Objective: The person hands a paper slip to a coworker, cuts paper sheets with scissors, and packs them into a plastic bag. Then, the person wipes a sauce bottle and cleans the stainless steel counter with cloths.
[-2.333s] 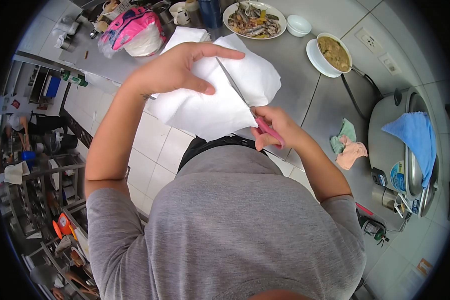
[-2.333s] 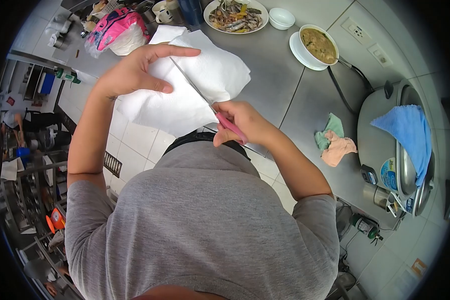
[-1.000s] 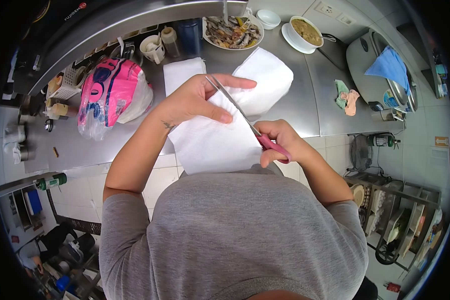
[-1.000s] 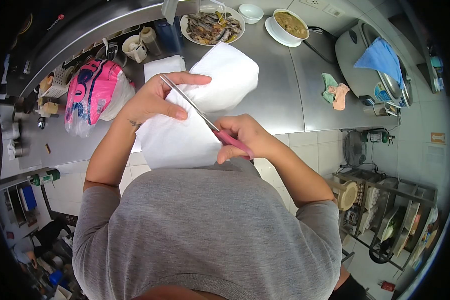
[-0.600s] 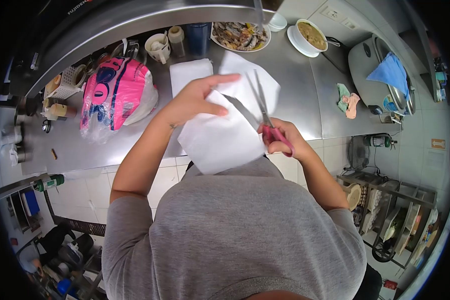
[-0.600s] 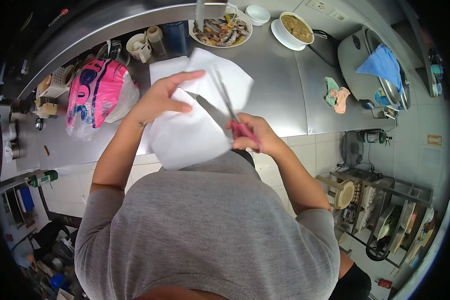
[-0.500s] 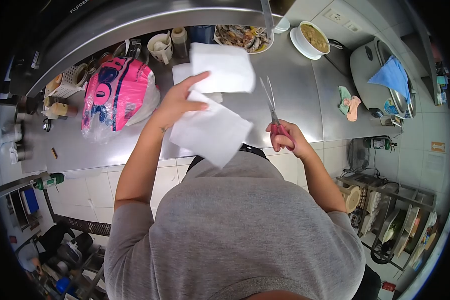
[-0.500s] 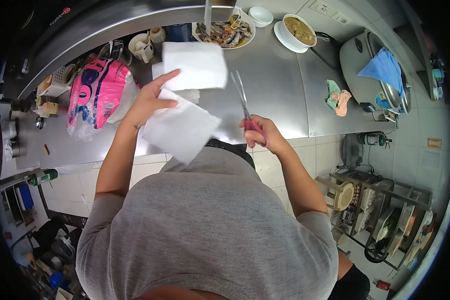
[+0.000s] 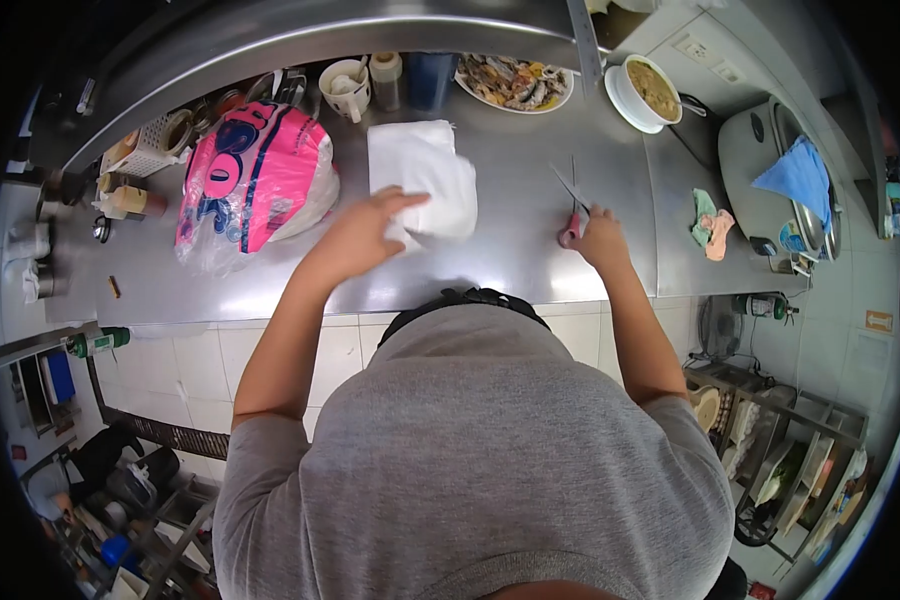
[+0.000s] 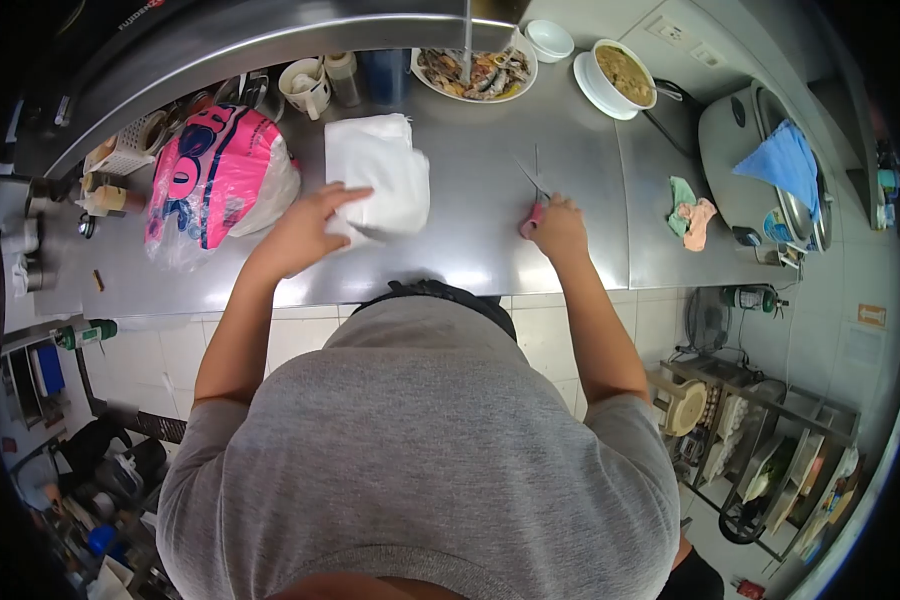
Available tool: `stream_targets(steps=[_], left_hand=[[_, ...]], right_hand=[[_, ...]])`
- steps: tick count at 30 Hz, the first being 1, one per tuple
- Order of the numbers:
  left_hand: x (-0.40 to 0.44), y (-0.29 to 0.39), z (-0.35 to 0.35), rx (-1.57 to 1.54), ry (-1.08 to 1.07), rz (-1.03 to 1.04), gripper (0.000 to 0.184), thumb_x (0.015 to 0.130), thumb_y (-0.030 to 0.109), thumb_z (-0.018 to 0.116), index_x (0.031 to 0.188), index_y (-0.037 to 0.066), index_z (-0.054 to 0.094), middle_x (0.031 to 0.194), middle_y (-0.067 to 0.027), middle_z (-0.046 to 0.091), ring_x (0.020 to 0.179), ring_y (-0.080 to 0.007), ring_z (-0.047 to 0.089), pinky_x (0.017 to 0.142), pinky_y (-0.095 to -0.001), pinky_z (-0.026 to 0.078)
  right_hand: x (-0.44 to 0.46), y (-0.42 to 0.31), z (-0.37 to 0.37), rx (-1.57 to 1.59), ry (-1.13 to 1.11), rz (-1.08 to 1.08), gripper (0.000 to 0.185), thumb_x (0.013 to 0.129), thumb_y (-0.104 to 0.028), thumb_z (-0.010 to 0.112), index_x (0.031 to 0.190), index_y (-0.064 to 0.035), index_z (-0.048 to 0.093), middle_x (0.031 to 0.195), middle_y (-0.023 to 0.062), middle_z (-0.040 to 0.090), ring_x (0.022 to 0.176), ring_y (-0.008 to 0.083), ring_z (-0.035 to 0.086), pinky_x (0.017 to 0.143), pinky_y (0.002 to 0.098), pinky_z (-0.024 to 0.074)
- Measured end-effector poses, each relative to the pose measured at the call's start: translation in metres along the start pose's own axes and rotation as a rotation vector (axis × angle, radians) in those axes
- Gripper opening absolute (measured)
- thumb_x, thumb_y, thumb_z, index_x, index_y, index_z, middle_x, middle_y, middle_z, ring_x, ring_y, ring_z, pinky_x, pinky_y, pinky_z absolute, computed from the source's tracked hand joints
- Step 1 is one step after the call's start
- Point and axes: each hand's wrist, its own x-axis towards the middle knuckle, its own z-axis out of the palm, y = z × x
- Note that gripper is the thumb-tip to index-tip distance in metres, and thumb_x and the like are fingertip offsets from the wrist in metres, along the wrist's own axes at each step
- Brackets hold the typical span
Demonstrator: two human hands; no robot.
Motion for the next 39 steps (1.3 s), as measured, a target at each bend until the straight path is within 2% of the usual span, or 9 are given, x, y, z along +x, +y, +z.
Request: stream_targets(steps=[4, 7, 10, 16, 23, 29, 32, 36, 39], left_hand=[[-0.015, 0.041, -0.001, 0.066, -0.168, 0.181, 0.065, 0.067, -0.007, 0.058, 0.128, 0.014, 0.056, 0.123, -0.0179, 0.056, 0.105, -0.0331, 0.059, 0.089, -0.0381, 0.047], [-0.025, 0.062, -0.016, 0.023, -0.249, 0.184, 0.065, 0.069, -0.008, 0.056, 0.129, 0.014, 0.056, 0.123, -0.0172, 0.056, 0.106, -0.0338, 0.059, 0.088, -0.0390, 0.048], [-0.044, 0.069, -0.036, 0.027, -0.115, 0.112, 0.068, 0.068, -0.009, 0.061, 0.131, 0.016, 0.054, 0.120, -0.0159, 0.058, 0.105, -0.0331, 0.058, 0.088, -0.0376, 0.048], [-0.095, 0.053, -0.052, 0.020, 0.132, -0.236, 0.078, 0.066, -0.012, 0.065, 0.137, 0.016, 0.049, 0.103, -0.0118, 0.062, 0.096, -0.0279, 0.059, 0.085, -0.0363, 0.047], [-0.105, 0.045, -0.048, -0.046, 0.205, -0.213, 0.072, 0.069, -0.011, 0.064, 0.135, 0.015, 0.051, 0.093, -0.0116, 0.062, 0.087, -0.0283, 0.060, 0.080, -0.0363, 0.047], [-0.089, 0.058, -0.060, -0.114, 0.173, -0.138, 0.067, 0.069, -0.010, 0.066, 0.131, 0.013, 0.056, 0.088, -0.0098, 0.063, 0.084, -0.0252, 0.061, 0.081, -0.0351, 0.048], [-0.070, 0.055, -0.063, -0.104, 0.148, -0.042, 0.065, 0.069, -0.010, 0.066, 0.129, 0.011, 0.057, 0.087, -0.0087, 0.063, 0.085, -0.0234, 0.062, 0.083, -0.0336, 0.048], [-0.026, 0.040, -0.062, -0.070, 0.178, 0.161, 0.061, 0.070, -0.007, 0.067, 0.127, 0.011, 0.058, 0.090, -0.0081, 0.063, 0.086, -0.0237, 0.062, 0.084, -0.0324, 0.048], [0.003, 0.039, -0.075, 0.195, 0.708, 0.261, 0.051, 0.075, -0.005, 0.067, 0.123, 0.008, 0.060, 0.095, -0.0066, 0.064, 0.087, -0.0202, 0.063, 0.084, -0.0300, 0.049]], right_hand=[[-0.021, -0.069, -0.064, 0.640, 0.207, -0.676, 0.099, 0.058, -0.032, 0.085, 0.142, -0.0073, 0.039, 0.140, 0.0231, 0.043, 0.132, 0.0354, 0.039, 0.106, 0.0415, 0.0356], [-0.009, -0.103, -0.085, 0.927, -0.399, -0.808, 0.085, 0.065, -0.023, 0.083, 0.138, -0.0051, 0.043, 0.137, 0.0174, 0.049, 0.124, 0.0288, 0.048, 0.103, 0.0385, 0.0401], [0.030, -0.124, -0.074, 1.163, -0.780, -0.607, 0.064, 0.073, -0.011, 0.077, 0.131, -0.0031, 0.050, 0.125, 0.0145, 0.057, 0.111, 0.0244, 0.058, 0.096, 0.0352, 0.0457], [0.072, -0.183, -0.031, 1.689, -0.439, -0.288, 0.032, 0.080, 0.000, 0.067, 0.110, 0.0054, 0.056, 0.103, 0.0150, 0.062, 0.086, 0.0226, 0.064, 0.077, 0.0350, 0.0540], [0.105, -0.202, 0.016, 1.622, -0.088, -0.130, 0.058, 0.074, 0.005, 0.070, 0.125, 0.0086, 0.043, 0.102, 0.0167, 0.062, 0.085, 0.0245, 0.064, 0.074, 0.0340, 0.0541], [0.075, -0.199, -0.008, 0.966, 0.279, -0.233, 0.076, 0.072, -0.009, 0.080, 0.133, 0.0061, 0.039, 0.122, 0.0211, 0.055, 0.108, 0.0279, 0.056, 0.092, 0.0362, 0.0471], [0.027, -0.191, -0.058, 0.976, 0.273, -0.638, 0.082, 0.070, -0.017, 0.083, 0.135, 0.0019, 0.039, 0.132, 0.0200, 0.048, 0.118, 0.0276, 0.049, 0.097, 0.0367, 0.0427], [-0.017, -0.190, -0.077, 1.158, -0.286, -0.991, 0.058, 0.078, -0.016, 0.077, 0.126, -0.0010, 0.050, 0.107, 0.0096, 0.064, 0.092, 0.0200, 0.062, 0.081, 0.0308, 0.0505], [0.003, -0.198, -0.063, 1.397, -0.324, -0.489, 0.018, 0.085, -0.007, 0.070, 0.099, 0.0014, 0.062, 0.084, 0.0040, 0.068, 0.070, 0.0107, 0.062, 0.064, 0.0243, 0.0510]])
